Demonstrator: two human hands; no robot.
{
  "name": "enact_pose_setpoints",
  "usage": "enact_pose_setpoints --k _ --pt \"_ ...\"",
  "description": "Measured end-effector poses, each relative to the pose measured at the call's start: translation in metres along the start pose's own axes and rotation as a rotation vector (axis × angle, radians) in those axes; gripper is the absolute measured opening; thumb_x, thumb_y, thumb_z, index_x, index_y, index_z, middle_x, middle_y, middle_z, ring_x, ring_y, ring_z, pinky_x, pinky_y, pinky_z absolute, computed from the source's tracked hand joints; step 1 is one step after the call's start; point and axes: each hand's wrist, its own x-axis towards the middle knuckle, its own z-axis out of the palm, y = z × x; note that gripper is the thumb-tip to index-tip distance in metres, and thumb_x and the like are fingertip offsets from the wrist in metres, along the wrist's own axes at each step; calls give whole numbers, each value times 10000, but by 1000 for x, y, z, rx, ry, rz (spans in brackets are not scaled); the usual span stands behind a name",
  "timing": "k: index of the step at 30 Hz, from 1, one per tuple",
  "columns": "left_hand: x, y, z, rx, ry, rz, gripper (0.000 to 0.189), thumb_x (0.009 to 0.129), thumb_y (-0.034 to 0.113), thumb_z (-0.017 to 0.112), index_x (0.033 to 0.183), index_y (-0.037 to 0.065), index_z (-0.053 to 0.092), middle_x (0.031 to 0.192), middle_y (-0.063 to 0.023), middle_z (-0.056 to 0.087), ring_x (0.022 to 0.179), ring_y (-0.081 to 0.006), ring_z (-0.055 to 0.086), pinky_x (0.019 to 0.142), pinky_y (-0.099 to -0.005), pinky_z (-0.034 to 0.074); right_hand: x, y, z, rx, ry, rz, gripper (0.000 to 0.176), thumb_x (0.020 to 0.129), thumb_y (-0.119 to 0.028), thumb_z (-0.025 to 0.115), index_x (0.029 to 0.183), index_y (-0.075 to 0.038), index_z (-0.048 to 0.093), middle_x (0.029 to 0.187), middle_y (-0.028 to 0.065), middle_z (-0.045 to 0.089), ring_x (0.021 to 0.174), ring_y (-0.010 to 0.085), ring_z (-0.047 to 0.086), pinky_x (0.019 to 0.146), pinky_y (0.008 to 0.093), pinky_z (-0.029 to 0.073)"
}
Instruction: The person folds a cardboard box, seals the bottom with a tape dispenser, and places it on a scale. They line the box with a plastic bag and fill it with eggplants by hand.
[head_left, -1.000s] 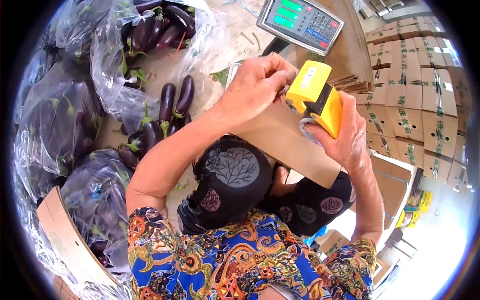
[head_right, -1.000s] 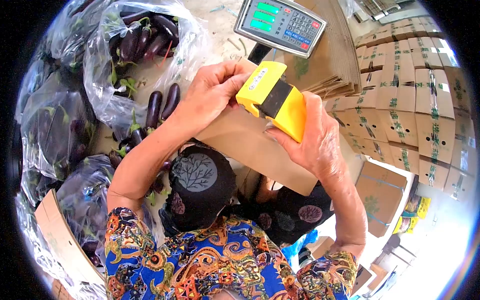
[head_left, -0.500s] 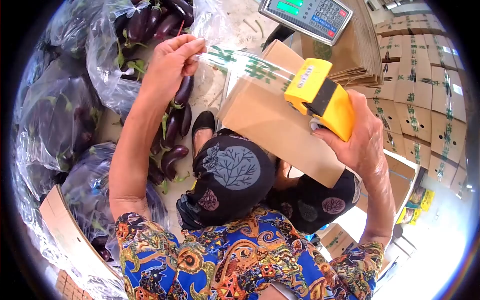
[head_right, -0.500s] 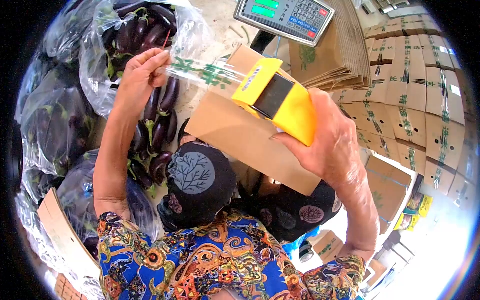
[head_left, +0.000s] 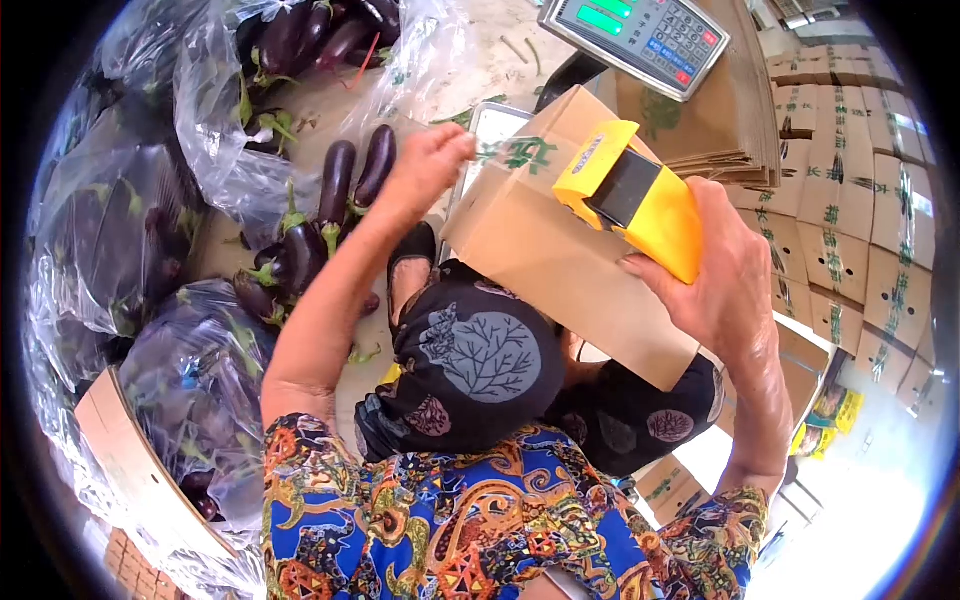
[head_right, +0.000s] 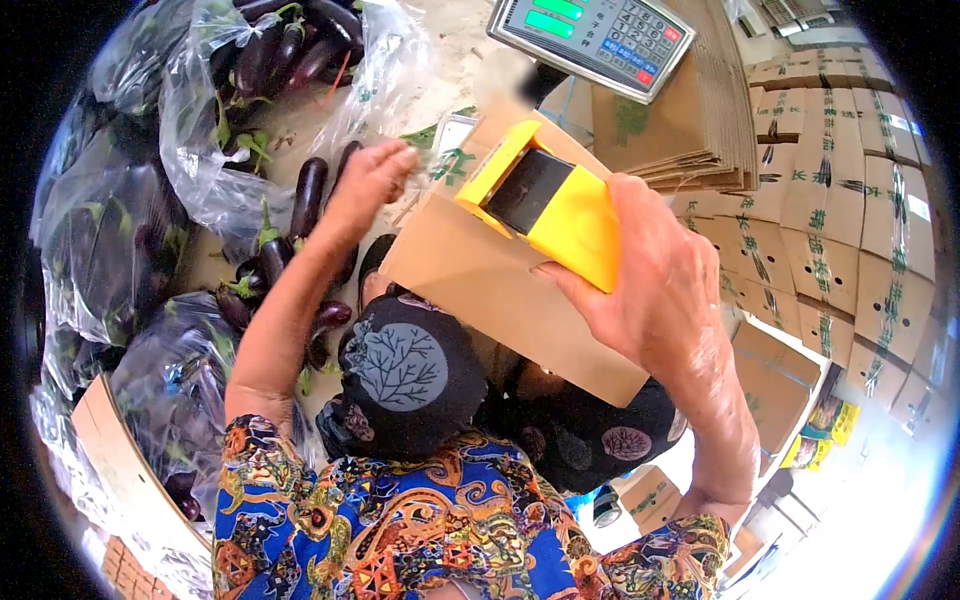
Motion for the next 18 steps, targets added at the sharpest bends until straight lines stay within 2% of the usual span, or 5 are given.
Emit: enact_pose_setpoints --k 2,3,7,15,18 --pt "3 -11 18 263 28 181 249 945 244 537 888 19 627 681 2 530 612 -100 460 550 -270 380 0 -3 1 -5 1 10 642 695 -332 815 1160 -8 513 995 179 627 911 384 630 726 436 521" --pt "4 -11 23 431 64 260 261 945 249 524 885 14 621 688 -121 564 642 -235 562 606 -380 440 -1 -2 2 -17 6 9 635 692 -323 817 1156 -9 518 990 177 628 905 384 631 723 433 521" --pt "10 -11 25 705 14 390 272 959 275 503 906 38 626 794 -242 614 794 -447 586 691 -502 465 1 -5 3 -6 42 -32 661 664 -292 835 1161 -29 487 932 188 633 841 405 635 723 431 513" --pt "15 -17 15 939 -218 71 296 909 254 479 941 7 639 872 -266 653 843 -450 634 760 -516 499 -2 -3 6 6 70 -54 666 659 -223 846 1196 -35 499 976 173 629 883 398 638 725 432 532" --pt "16 -29 23 572 121 234 296 913 264 490 965 5 623 892 -264 648 880 -442 623 793 -491 494 -6 1 10 11 100 -75 687 659 -227 851 1209 -32 488 967 171 628 869 398 642 727 427 536"
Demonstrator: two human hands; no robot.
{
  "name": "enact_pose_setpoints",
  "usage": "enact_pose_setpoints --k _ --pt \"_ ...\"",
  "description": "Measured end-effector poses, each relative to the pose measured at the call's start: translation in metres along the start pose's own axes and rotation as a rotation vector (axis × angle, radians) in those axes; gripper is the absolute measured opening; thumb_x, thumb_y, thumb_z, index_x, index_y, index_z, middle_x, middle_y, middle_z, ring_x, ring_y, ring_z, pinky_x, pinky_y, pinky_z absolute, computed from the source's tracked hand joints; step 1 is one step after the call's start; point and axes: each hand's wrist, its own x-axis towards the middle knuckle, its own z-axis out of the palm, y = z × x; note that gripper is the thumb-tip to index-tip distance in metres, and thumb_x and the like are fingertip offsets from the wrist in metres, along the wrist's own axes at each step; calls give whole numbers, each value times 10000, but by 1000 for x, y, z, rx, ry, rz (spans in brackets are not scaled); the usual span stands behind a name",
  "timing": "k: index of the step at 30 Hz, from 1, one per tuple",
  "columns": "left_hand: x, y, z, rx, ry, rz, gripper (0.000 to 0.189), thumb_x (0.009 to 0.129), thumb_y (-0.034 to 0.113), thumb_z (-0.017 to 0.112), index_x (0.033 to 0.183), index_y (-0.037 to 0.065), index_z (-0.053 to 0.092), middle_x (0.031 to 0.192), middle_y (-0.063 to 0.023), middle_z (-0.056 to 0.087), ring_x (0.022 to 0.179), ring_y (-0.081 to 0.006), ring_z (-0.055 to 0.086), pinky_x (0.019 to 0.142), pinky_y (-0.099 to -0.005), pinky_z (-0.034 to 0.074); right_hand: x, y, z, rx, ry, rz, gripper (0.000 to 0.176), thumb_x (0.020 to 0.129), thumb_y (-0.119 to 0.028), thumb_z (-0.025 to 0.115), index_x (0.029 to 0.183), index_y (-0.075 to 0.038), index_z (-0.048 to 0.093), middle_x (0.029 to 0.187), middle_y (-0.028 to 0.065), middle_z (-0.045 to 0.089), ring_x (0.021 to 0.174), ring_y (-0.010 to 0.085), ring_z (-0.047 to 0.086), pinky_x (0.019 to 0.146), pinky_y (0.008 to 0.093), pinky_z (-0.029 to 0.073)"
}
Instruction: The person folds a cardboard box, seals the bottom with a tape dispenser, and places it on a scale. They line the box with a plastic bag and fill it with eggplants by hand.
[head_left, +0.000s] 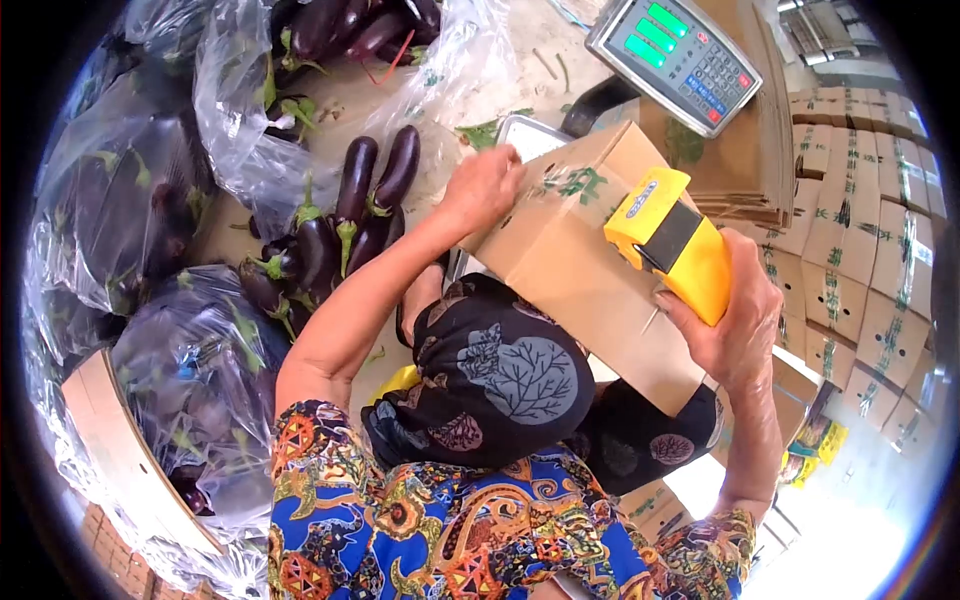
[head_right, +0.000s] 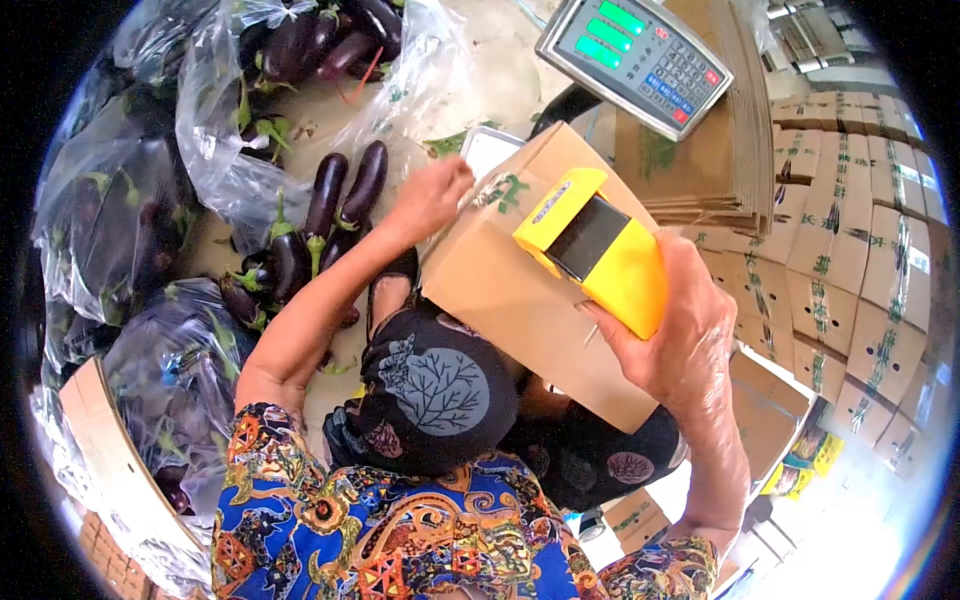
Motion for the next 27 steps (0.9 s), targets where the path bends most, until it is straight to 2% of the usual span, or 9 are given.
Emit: enact_pose_setpoints --k 4,7,10,11,14,15,18,22,27 --pt "37 32 30 -601 215 178 331 934 310 492 1043 12 584 945 -243 631 941 -439 595 825 -478 470 2 1 2 37 5 6 699 659 -238 856 1209 -23 481 972 169 623 862 399 643 730 423 538" --pt "53 -13 57 -437 -92 244 372 959 339 441 1038 8 593 968 -256 626 958 -450 588 834 -476 470 1 3 4 28 32 5 688 659 -248 855 1194 -18 488 972 171 620 863 399 640 728 423 536" --pt "57 -12 42 -54 -198 -82 493 991 424 372 1127 10 601 1031 -140 636 1006 -272 581 933 -341 423 4 2 2 26 19 15 660 668 -266 847 1172 -16 502 968 174 620 864 396 636 727 421 533" --pt "56 -5 40 -150 -51 -125 463 981 413 396 1079 10 603 1046 -89 623 997 -240 551 920 -354 421 4 1 1 29 3 29 649 672 -272 844 1164 -15 508 966 174 620 865 393 635 727 420 531" --pt "49 58 -8 -421 55 201 427 961 371 455 1134 7 599 1135 -110 624 1079 -224 538 937 -347 416 3 4 3 86 17 27 616 685 -283 831 1144 -17 519 978 177 617 883 384 632 733 421 526" --pt "36 113 -36 -551 48 86 409 966 343 460 1160 9 597 1156 -113 620 1073 -213 546 949 -324 415 3 5 4 99 16 44 612 696 -299 819 1152 -21 520 986 170 622 916 373 631 744 426 521" --pt "41 146 -20 -425 266 374 347 915 255 489 1100 -24 580 1081 -236 625 1036 -418 562 918 -423 446 2 7 5 77 35 6 607 703 -320 808 1146 -25 514 971 158 627 922 369 628 743 433 516" --pt "46 129 -20 -64 92 287 286 982 235 487 1160 22 557 1041 -196 650 950 -335 640 824 -373 496 3 11 2 76 -12 -1 560 728 -331 783 1102 -29 495 977 169 631 916 374 627 743 464 507" --pt "35 140 -13 433 90 338 432 944 355 544 1257 58 556 1149 -223 627 1004 -415 614 852 -467 496 -26 28 -8 92 -41 50 589 716 -277 797 1164 -23 512 1006 209 627 932 421 610 768 452 512"
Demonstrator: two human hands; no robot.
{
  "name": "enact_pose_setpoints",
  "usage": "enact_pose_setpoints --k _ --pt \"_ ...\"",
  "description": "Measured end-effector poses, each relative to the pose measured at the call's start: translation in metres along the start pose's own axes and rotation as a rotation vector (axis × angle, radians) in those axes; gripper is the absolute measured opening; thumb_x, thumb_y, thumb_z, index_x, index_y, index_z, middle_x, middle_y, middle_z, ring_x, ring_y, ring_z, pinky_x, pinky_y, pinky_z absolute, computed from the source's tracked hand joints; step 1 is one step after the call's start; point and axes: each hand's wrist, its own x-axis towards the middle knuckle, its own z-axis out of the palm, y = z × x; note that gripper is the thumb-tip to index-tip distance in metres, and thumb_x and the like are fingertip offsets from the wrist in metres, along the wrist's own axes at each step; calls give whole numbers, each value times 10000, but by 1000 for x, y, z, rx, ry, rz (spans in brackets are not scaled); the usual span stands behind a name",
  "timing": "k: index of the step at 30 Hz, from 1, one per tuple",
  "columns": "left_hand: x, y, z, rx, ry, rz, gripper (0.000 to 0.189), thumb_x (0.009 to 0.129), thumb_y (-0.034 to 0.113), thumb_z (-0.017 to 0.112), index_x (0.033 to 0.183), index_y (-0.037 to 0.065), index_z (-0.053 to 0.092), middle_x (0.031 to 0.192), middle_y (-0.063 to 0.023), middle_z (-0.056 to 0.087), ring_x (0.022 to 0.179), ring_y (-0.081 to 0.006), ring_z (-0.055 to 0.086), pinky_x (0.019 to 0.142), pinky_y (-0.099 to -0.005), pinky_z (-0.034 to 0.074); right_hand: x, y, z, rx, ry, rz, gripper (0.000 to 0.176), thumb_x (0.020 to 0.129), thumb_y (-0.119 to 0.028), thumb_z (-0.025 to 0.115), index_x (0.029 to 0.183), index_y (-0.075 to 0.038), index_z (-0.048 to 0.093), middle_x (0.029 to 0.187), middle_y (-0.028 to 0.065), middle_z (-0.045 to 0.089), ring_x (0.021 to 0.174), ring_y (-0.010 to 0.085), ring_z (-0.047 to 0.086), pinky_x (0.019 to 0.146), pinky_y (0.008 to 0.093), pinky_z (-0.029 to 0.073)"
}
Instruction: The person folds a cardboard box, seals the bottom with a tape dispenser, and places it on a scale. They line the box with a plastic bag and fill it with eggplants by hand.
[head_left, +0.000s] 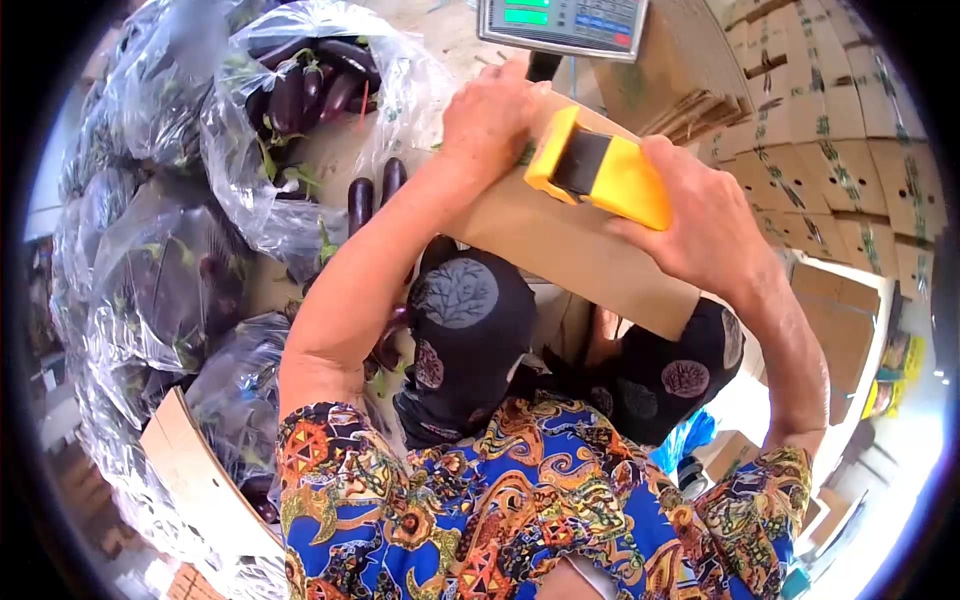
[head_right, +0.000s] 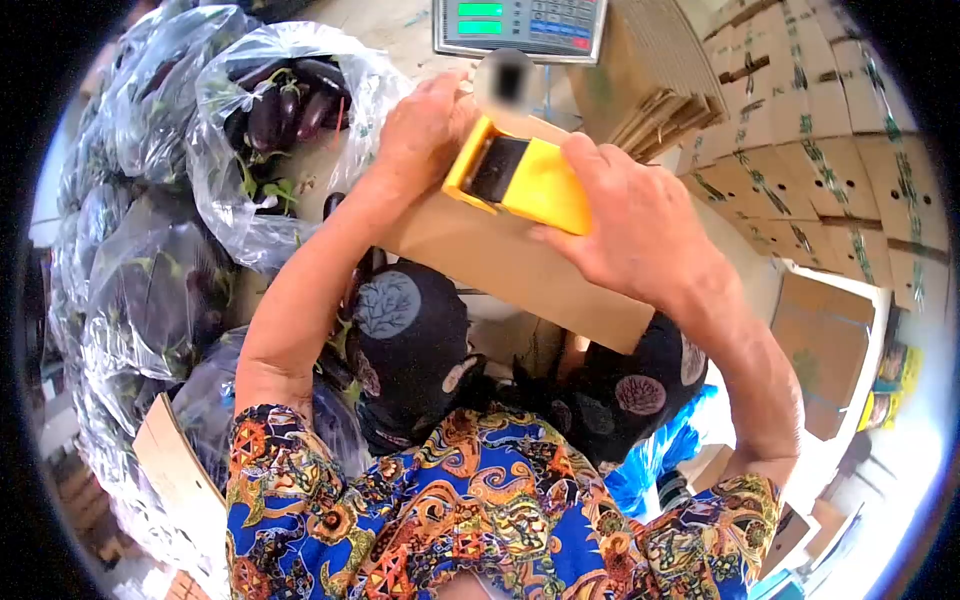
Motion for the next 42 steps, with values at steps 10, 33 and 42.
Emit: enact_pose_setpoints --k 10,33,42 --pt "2 -3 5 225 -72 77 519 943 513 475 1269 121 571 1260 -159 573 1077 -385 592 897 -453 493 -122 88 7 5 88 144 563 722 -264 809 1138 -43 501 960 211 625 882 415 625 747 459 518" --pt "12 -29 -8 279 -138 90 515 959 510 461 1251 109 600 1251 -155 581 1121 -355 585 935 -439 471 -165 175 177 399 244 268 744 753 -488 786 1208 -50 394 919 206 637 808 434 637 715 484 517" --pt "15 -34 -15 250 -132 148 422 963 400 496 1221 83 603 1198 -174 603 1096 -362 586 936 -422 465 -230 191 215 235 201 410 660 772 -455 771 1148 -28 438 895 212 617 819 432 626 722 476 520"
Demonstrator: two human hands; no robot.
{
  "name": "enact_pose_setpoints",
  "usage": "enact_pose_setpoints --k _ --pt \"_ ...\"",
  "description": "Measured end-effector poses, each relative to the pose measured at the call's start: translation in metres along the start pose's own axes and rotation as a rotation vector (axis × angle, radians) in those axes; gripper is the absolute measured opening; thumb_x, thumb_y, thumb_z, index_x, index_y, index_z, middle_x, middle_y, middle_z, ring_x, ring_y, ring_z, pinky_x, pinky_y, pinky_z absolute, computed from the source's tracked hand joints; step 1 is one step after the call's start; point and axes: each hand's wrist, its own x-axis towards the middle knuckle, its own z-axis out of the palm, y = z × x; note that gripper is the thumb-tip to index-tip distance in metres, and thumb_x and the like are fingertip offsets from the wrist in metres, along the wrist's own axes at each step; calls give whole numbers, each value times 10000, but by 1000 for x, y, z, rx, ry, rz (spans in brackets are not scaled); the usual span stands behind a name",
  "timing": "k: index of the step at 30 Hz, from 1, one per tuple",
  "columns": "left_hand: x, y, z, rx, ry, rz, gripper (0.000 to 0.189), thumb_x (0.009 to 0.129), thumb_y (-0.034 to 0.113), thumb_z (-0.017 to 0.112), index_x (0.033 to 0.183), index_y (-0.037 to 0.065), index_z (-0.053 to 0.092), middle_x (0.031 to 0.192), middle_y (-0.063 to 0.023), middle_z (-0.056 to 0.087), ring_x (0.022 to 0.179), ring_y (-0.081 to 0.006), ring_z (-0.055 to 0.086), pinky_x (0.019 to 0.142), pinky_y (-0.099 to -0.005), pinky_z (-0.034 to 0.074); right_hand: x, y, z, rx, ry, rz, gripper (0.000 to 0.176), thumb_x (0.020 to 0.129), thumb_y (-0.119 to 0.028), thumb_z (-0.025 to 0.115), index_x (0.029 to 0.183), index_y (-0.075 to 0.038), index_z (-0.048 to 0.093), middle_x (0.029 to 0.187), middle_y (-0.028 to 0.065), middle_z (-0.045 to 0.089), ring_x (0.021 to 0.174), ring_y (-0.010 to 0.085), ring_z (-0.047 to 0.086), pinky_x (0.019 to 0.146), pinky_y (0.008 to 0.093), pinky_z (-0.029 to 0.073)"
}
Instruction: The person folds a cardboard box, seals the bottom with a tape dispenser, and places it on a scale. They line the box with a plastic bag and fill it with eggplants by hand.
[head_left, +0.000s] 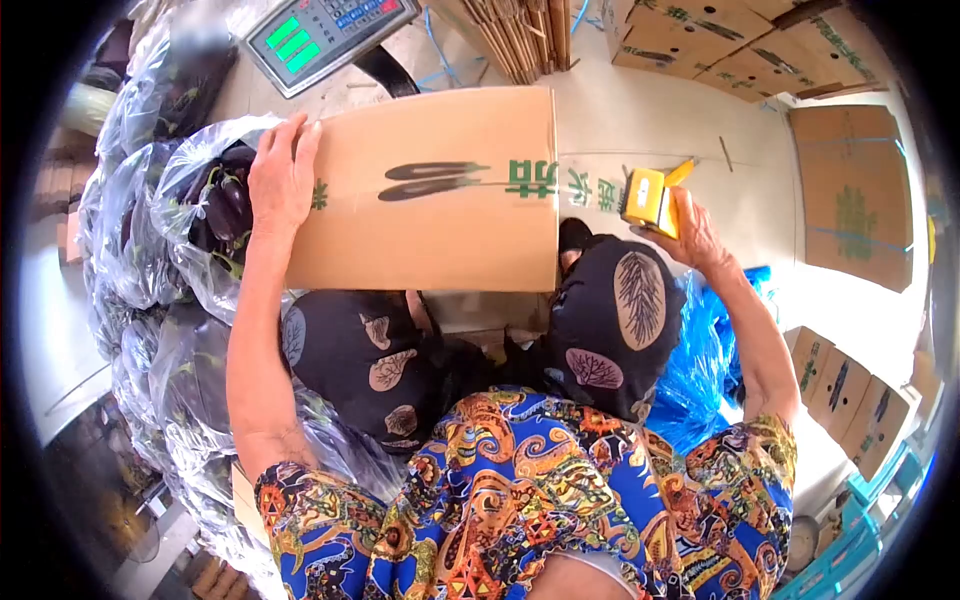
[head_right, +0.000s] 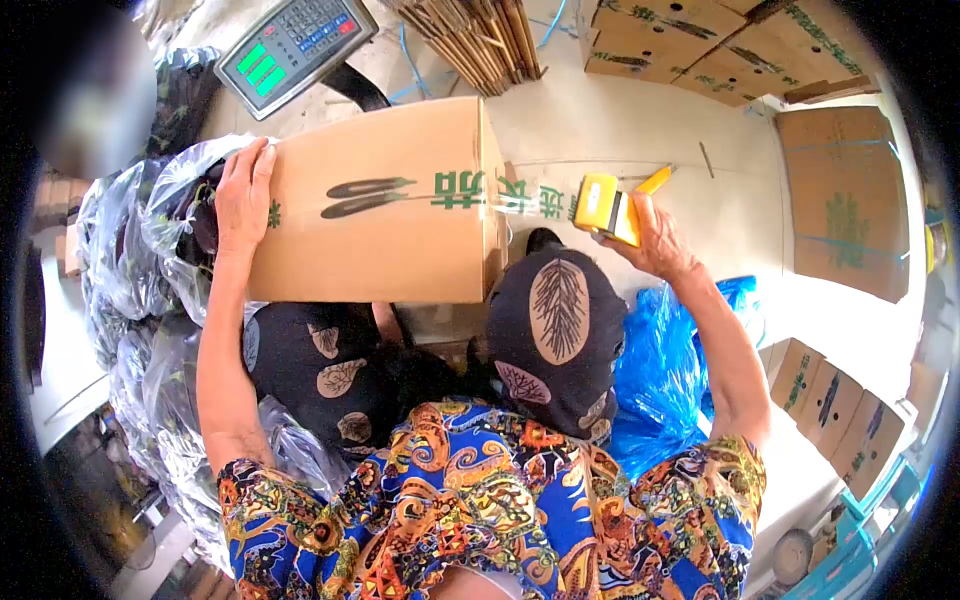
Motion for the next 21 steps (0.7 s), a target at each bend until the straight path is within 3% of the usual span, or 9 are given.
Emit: enact_pose_setpoints --k 4,8,11,12,15,17,18,20,21 --pt "-2 -5 3 4 -2 25 401 965 377 504 1215 79 603 1177 -177 607 1082 -363 591 920 -423 475 -6 4 -10 -33 47 -110 608 797 -398 758 1154 -33 429 955 226 590 851 431 621 735 475 521" --pt "-3 -13 4 17 -15 14 397 966 372 505 1209 74 604 1173 -175 606 1080 -361 590 918 -426 476 8 -50 -44 -250 -231 69 606 797 -355 759 1194 -40 427 1023 222 562 914 419 618 759 475 523" --pt "-2 -13 8 49 7 1 403 968 382 497 1209 77 605 1184 -176 599 1086 -363 584 915 -434 476 21 -93 -75 -439 -225 23 609 784 -315 767 1210 -44 427 1018 212 583 928 398 629 759 460 528" --pt "-2 -16 11 57 6 14 424 970 403 484 1214 78 603 1194 -182 592 1093 -369 578 915 -444 475 32 -109 -84 -485 -304 68 538 772 -217 757 1173 -32 450 996 184 610 943 356 641 763 433 536" --pt "-4 -16 12 57 12 58 415 969 403 486 1227 99 602 1206 -185 587 1099 -372 575 918 -445 476 62 -137 -86 -535 -425 90 456 752 -121 732 1118 -18 481 963 157 632 942 318 647 759 419 541" --pt "-6 -8 15 106 42 27 395 966 387 499 1229 112 604 1210 -183 586 1104 -370 575 920 -440 479 85 -122 -45 -481 -414 -203 459 760 -107 715 1128 14 468 964 154 635 928 289 649 718 417 542" --pt "-7 -5 14 129 56 12 386 964 380 506 1230 119 605 1213 -183 586 1106 -369 575 921 -438 480 106 -140 -43 -490 -423 -219 355 764 -122 704 1076 -17 572 950 128 662 899 257 664 664 402 536" --pt "-10 -8 16 104 43 14 373 964 368 509 1232 127 606 1220 -186 583 1109 -370 576 922 -438 479 146 -158 -10 -738 -675 -227 225 760 -135 702 978 -79 681 915 99 690 887 239 679 654 377 531" --pt "-4 -6 14 90 35 39 367 964 363 511 1233 131 606 1224 -187 582 1110 -370 576 923 -439 479 144 -153 0 -804 -685 -390 159 729 -178 722 882 -137 735 881 78 707 884 239 693 669 355 533"
